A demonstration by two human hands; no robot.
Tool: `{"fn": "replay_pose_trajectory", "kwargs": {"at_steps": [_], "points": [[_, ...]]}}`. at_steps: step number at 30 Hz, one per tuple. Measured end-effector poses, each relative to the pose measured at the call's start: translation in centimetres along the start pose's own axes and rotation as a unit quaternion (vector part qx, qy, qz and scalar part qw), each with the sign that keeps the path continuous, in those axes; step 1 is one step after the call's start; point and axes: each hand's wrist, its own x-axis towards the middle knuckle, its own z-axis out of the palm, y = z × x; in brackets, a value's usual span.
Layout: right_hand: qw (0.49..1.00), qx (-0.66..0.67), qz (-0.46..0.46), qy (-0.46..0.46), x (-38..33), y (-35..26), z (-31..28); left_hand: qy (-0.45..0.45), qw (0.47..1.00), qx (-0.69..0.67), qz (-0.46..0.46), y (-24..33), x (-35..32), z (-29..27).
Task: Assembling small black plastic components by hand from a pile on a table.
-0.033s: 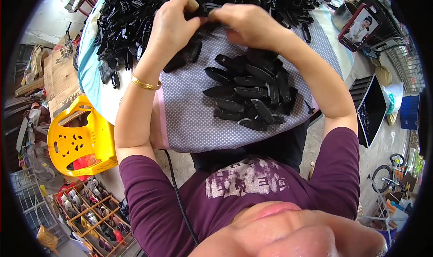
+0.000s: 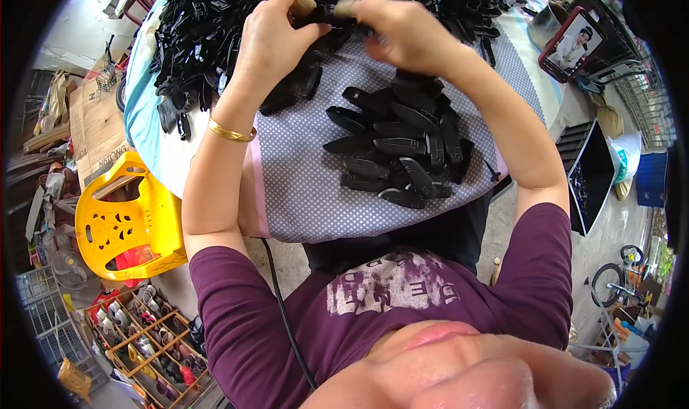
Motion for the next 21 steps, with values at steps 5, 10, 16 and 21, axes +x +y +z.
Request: {"fn": "replay_pose_trajectory", "kwargs": {"at_steps": [5,10,16,21], "points": [[0.75,0.562,0.295,0.185,1.0,-1.4,-2.5,-0.031,0.93,-0.364,-0.048,-0.5,-0.2,1.6],[0.786,0.54,0.263,0.146,0.3,-1.4,-0.5,-0.003,0.913,-0.404,-0.065,0.6,-0.6,2.3],[0.897,0.352,0.237,0.123,0.3,-3.5,-0.9,0.0,0.913,-0.398,-0.089,0.5,-0.8,1.9],[0.928,0.305,0.164,0.139,-0.6,-2.1,0.3,-0.008,0.924,-0.374,-0.083,0.9,-0.6,1.4]]}}
